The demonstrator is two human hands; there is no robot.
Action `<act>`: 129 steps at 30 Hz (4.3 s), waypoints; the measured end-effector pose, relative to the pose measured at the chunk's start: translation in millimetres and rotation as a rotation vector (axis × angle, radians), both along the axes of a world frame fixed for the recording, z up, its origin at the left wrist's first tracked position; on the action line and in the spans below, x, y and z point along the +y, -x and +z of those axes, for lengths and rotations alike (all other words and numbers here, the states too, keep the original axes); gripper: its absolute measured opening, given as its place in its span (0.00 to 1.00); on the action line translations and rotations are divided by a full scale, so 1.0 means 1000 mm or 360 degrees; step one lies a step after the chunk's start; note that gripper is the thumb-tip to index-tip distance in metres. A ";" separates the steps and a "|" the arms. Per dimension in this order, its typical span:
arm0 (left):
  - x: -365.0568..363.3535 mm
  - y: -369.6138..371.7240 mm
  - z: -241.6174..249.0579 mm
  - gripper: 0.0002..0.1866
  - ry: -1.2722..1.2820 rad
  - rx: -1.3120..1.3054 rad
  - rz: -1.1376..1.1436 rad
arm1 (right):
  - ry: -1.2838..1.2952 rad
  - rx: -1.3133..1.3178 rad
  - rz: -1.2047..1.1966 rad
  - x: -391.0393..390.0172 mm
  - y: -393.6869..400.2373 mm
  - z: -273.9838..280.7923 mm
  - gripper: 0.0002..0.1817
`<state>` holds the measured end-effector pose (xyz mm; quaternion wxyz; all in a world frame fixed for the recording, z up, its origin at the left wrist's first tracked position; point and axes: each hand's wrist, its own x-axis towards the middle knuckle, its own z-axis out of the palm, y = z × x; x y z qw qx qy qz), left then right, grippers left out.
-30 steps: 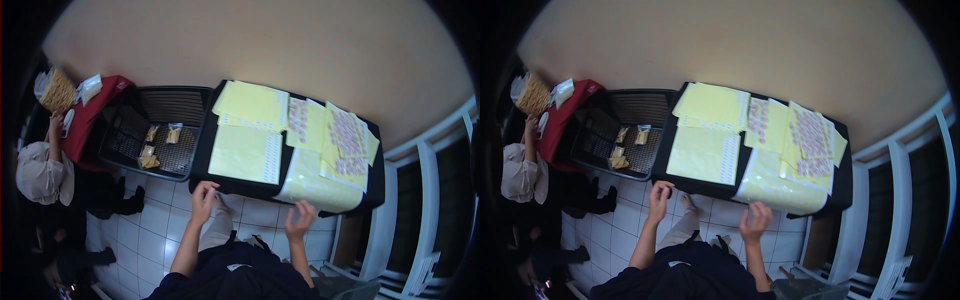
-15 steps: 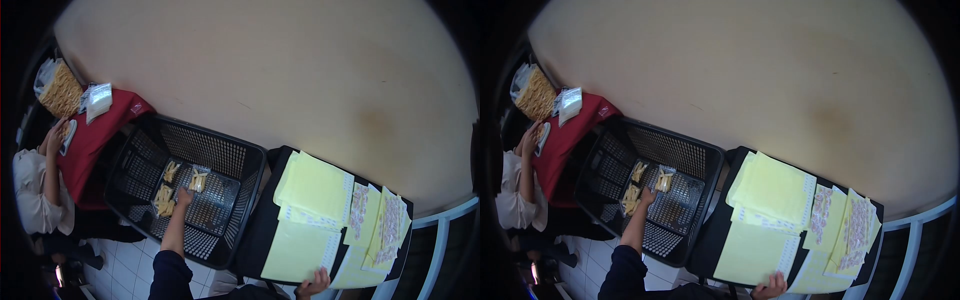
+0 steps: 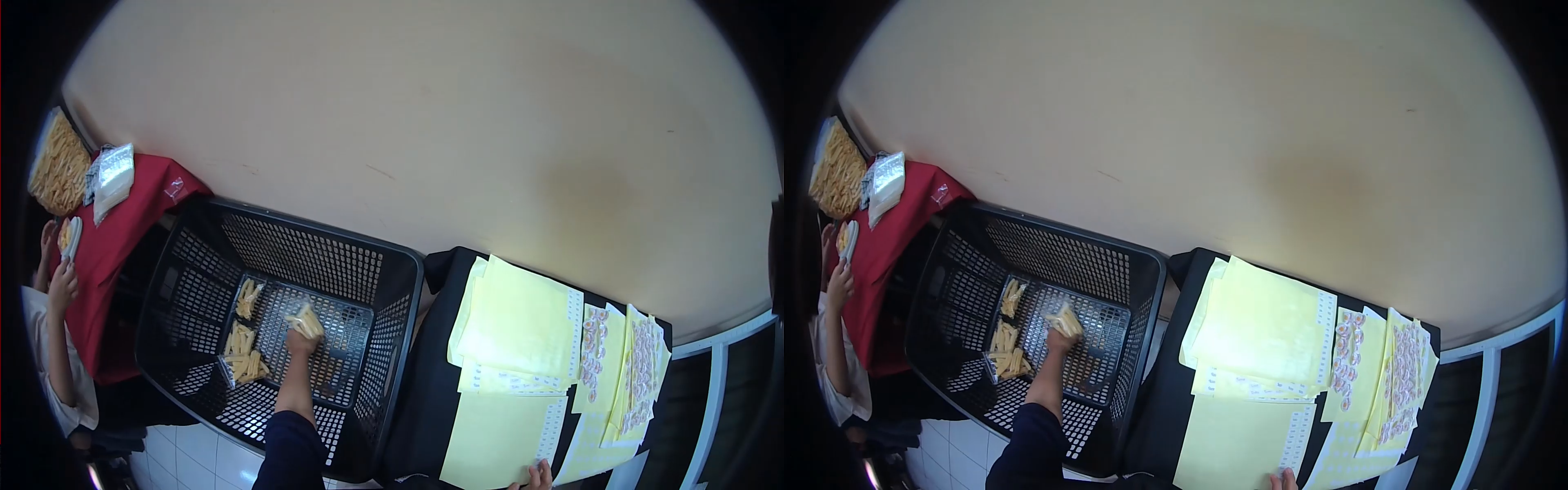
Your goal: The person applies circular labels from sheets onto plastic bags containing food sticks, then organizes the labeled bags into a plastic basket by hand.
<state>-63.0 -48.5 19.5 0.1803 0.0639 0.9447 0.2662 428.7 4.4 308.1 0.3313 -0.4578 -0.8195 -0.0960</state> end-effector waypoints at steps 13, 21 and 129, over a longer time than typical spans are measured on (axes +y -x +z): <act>0.024 -0.070 0.225 0.37 -0.1637 -0.0406 -0.0294 | 0.0382 0.0675 0.0403 0.019 0.055 0.069 0.20; 0.035 -0.239 0.385 0.44 -0.1495 -0.0419 -0.1203 | 0.1407 0.1371 0.1033 0.078 0.120 0.134 0.30; 0.067 -0.348 0.315 0.12 -0.1707 -0.1367 -0.0580 | 0.1132 0.0651 0.0572 0.083 0.052 0.077 0.05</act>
